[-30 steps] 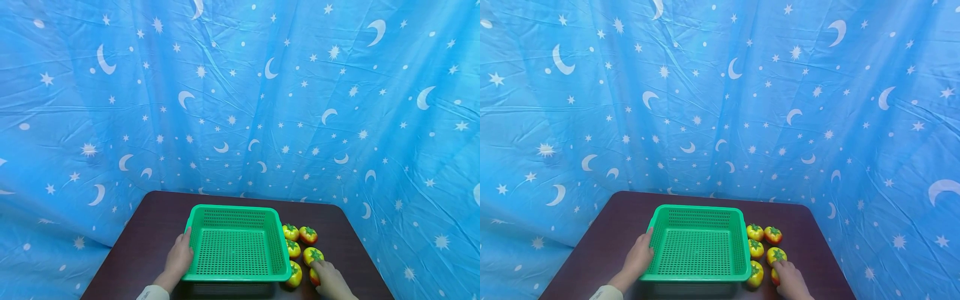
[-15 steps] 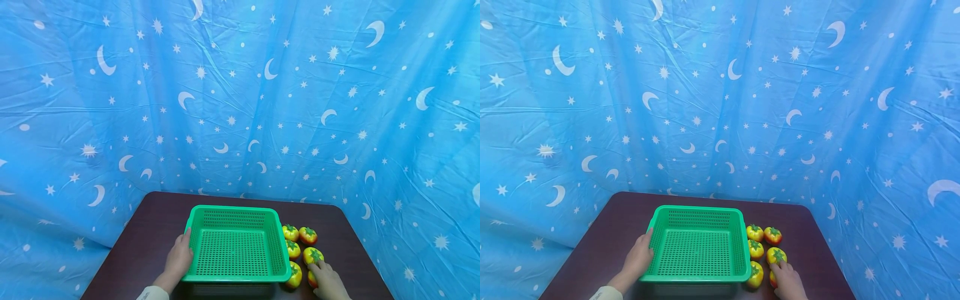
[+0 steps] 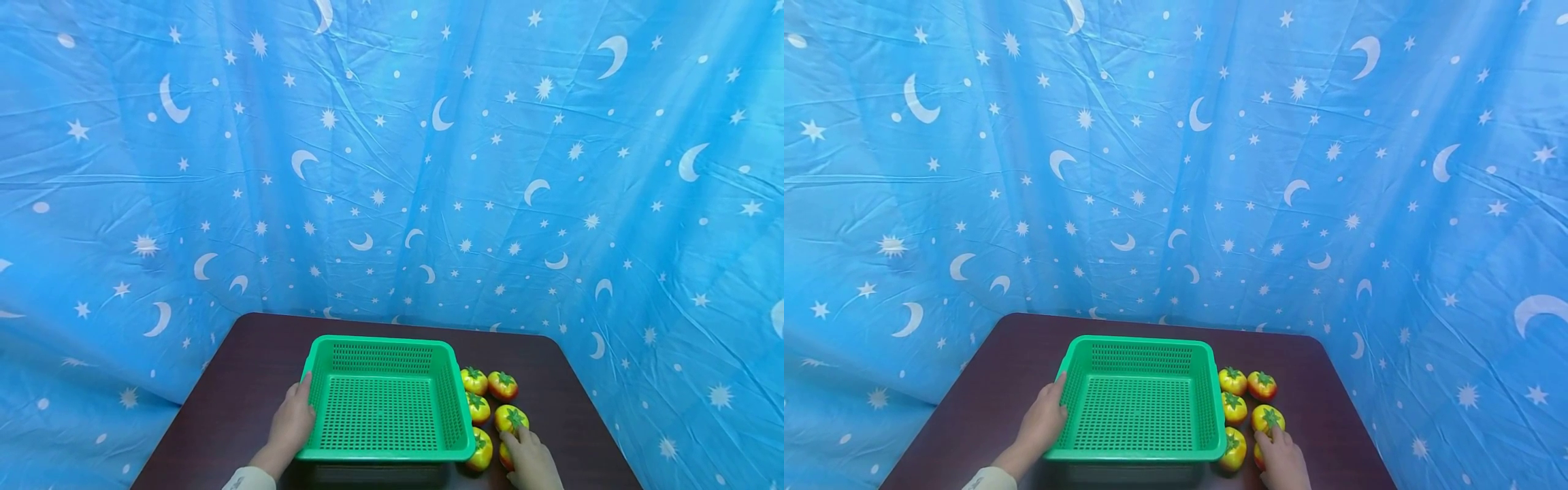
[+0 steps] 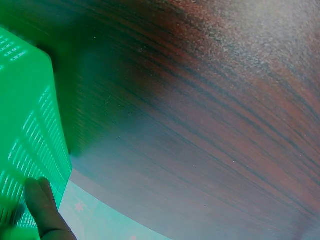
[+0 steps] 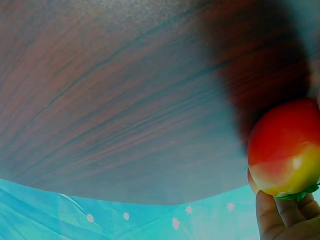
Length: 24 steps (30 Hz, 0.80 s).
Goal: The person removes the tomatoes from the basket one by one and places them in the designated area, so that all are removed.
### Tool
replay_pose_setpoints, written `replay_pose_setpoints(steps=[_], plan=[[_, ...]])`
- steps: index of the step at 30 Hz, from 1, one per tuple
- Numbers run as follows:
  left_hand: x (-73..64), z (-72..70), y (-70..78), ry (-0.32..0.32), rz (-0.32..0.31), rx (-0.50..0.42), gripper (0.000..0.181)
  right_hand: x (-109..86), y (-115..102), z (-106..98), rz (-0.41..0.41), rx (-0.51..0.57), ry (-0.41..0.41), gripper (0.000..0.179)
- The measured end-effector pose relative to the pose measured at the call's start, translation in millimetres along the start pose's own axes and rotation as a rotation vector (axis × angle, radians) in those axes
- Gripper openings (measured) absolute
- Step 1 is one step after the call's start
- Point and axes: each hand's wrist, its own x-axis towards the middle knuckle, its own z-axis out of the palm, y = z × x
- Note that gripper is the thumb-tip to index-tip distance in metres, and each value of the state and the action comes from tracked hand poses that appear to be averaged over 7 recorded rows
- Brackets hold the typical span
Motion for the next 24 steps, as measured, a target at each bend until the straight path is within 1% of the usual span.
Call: replay_pose_setpoints(steps=[10,17,24], plan=[[1.7,-0.8,-0.3,-0.005,0.016,-0.006,0.067,-3.2,-0.6,0.6,-0.010,0.002,0.014,0.064],[2.0,-0.1,-1.0,-0.019,-0.003,-0.011,0.069,-5.2,-2.1,0.6,-0.029,0.012,0.034,0.062],[3.1,0.1,-2.3,-0.014,0.005,-0.010,0.069,-6.4,-2.5,0.7,-0.046,0.017,0.060,0.062]])
